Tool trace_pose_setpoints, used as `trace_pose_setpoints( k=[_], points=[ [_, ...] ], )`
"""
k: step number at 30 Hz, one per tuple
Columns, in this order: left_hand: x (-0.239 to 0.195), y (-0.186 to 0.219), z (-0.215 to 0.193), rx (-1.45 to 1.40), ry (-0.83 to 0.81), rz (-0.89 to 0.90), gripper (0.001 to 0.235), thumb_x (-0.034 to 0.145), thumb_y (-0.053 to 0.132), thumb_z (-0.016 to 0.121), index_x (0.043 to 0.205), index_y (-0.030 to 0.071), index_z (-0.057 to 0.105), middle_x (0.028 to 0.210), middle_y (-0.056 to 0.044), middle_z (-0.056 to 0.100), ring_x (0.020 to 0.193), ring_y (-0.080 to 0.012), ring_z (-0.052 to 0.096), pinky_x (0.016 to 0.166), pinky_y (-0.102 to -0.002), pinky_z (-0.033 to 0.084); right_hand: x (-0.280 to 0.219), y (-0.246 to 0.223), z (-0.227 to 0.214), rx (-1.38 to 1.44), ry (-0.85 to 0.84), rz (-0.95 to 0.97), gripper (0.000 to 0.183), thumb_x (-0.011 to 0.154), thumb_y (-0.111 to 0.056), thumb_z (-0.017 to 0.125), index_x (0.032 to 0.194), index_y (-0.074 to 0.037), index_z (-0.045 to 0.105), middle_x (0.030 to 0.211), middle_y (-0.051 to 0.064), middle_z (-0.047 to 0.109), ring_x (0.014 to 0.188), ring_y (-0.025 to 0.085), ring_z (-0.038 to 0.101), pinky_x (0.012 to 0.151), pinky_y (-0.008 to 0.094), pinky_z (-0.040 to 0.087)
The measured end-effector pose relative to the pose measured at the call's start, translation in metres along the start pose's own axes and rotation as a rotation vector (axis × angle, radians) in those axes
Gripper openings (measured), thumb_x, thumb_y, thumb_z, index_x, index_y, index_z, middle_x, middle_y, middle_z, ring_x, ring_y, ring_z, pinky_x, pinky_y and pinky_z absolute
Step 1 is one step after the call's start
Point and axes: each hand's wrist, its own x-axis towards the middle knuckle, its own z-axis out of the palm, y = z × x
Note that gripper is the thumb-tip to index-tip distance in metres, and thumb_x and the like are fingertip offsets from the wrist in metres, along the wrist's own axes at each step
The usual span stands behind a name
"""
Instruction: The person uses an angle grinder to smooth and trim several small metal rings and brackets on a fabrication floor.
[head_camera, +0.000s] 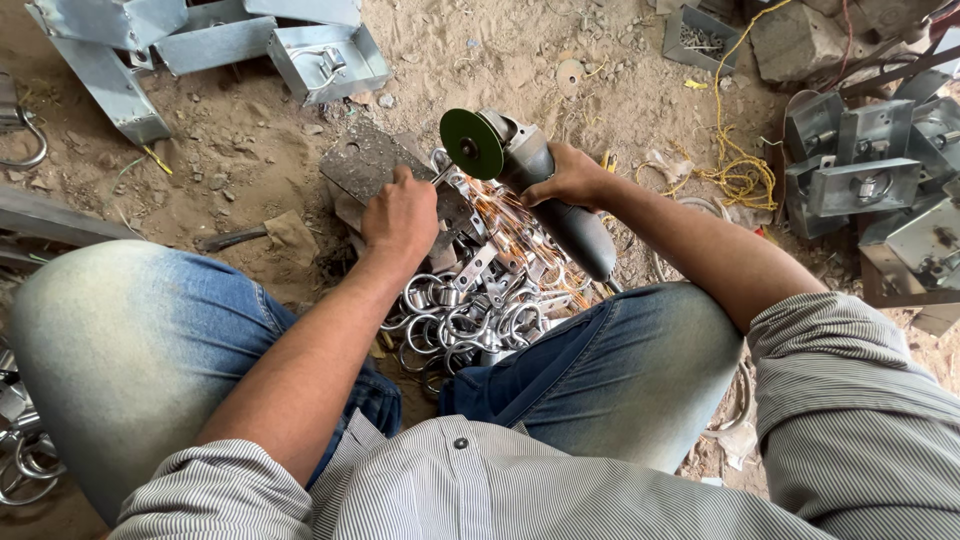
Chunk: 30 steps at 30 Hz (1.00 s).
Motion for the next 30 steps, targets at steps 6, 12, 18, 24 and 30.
trace_pose_setpoints(
  k=[6,12,18,24,30],
  points=[
    [0.002,0.000,0.004,0.029,0.023,0.004,0.026,0.095,0.012,0.069,0.110,-0.009,0.069,0.128,-0.027,0.056,0.075,-0.0305,0.072,0.050,-0.030,0.064,-0.001,-0.006,0.000,-0.063,0.046,0.020,0.088,0.060,-0.032,0.091,0.132,0.002,0.052,0.114,0.020,0.069,0.104,0.032,0.069,0.099,0.040,0.052],
    [-0.001,0.004,0.003,0.020,0.044,0.024,0.024,0.097,0.012,0.065,0.106,-0.010,0.070,0.131,-0.030,0.053,0.078,-0.0361,0.075,0.055,-0.035,0.067,-0.001,-0.007,0.000,-0.088,0.118,0.001,0.084,0.061,-0.033,0.088,0.129,0.004,0.056,0.117,0.020,0.069,0.106,0.031,0.068,0.095,0.040,0.054],
    [-0.001,0.005,-0.002,0.027,0.077,0.045,0.021,0.093,0.013,0.068,0.103,-0.005,0.074,0.128,-0.029,0.054,0.090,-0.0423,0.074,0.063,-0.040,0.066,-0.003,-0.006,-0.001,-0.132,0.095,-0.033,0.086,0.059,-0.037,0.090,0.129,0.003,0.058,0.114,0.020,0.070,0.105,0.030,0.069,0.097,0.038,0.052],
    [-0.002,0.007,-0.002,-0.004,0.041,0.030,0.020,0.094,0.012,0.068,0.104,-0.005,0.074,0.127,-0.026,0.056,0.097,-0.0443,0.072,0.068,-0.042,0.065,-0.008,-0.009,-0.001,-0.073,0.068,-0.028,0.086,0.059,-0.032,0.092,0.130,0.002,0.057,0.114,0.019,0.071,0.105,0.030,0.069,0.098,0.038,0.051],
    [0.005,0.000,0.007,-0.038,0.021,0.004,0.024,0.102,0.008,0.058,0.109,-0.013,0.069,0.148,-0.026,0.045,0.063,-0.0203,0.070,0.046,-0.029,0.063,-0.019,-0.015,0.002,-0.028,0.086,0.038,0.089,0.059,-0.030,0.090,0.132,0.001,0.051,0.114,0.019,0.068,0.103,0.030,0.068,0.098,0.039,0.053]
  ],
)
